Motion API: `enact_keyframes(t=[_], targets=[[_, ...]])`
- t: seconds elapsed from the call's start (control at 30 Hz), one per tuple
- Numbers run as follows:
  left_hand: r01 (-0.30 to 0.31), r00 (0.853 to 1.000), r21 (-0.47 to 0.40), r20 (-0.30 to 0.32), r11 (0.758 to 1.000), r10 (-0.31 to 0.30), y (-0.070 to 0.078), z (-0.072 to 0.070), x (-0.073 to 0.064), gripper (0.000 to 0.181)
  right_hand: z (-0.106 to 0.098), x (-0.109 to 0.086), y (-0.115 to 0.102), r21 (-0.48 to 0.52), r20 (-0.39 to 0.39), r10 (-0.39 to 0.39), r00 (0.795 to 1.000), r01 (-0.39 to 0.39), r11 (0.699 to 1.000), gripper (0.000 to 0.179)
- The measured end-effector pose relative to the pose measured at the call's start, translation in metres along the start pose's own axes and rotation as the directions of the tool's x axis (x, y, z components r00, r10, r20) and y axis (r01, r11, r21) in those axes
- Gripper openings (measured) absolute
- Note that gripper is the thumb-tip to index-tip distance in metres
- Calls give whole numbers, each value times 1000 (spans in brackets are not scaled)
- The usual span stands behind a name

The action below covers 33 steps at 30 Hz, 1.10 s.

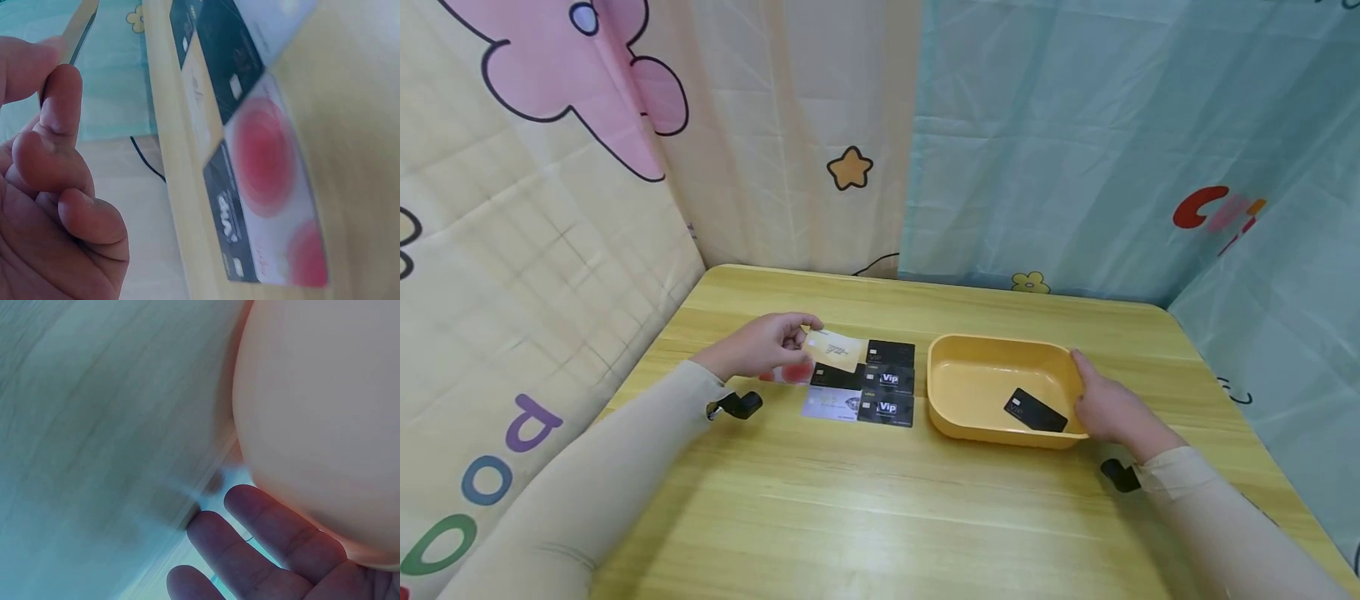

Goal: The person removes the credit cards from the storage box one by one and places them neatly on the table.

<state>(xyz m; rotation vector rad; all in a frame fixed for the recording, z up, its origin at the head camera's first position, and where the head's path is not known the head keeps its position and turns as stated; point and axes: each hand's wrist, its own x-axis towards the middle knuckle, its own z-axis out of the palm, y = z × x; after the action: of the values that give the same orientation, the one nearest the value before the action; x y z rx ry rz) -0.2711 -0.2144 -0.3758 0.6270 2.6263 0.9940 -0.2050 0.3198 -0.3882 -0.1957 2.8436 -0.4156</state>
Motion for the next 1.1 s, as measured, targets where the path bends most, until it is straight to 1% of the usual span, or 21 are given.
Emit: enact_keyframes(t=[0.17,0.27,0.43,0.6,0.73,0.87,0.97,1.1], targets=[[20,1000,-37,3,999,-19,-16,-3,-16,50,-1,-1,0,-2,1,-4,1000,4,1000,78],[11,1000,-11,-1,1000,-11,-26,-5,-25,48,-2,-1,-1,0,3,1,1000,-1,1000,78],[31,999,47,-11,998,-30,-41,-8,-41,46,-4,-1,-2,1,7,12,1000,-12,1000,78],[66,998,70,-5,995,-66,-51,-10,-54,45,-4,1,-1,1,9,17,1000,-17,1000,77],[97,995,57,8,994,-97,-57,-8,-62,45,-3,3,2,-1,10,16,1000,-16,1000,77],[124,992,2,31,992,-124,-63,-4,-68,45,-2,3,2,-5,12,17,1000,-16,1000,78],[130,991,-16,46,991,-129,-66,-1,-71,46,-2,4,2,-6,14,13,1000,-13,1000,78],[122,991,-9,63,992,-121,-68,1,-73,48,-1,5,2,1,23,21,999,-21,1000,78]])
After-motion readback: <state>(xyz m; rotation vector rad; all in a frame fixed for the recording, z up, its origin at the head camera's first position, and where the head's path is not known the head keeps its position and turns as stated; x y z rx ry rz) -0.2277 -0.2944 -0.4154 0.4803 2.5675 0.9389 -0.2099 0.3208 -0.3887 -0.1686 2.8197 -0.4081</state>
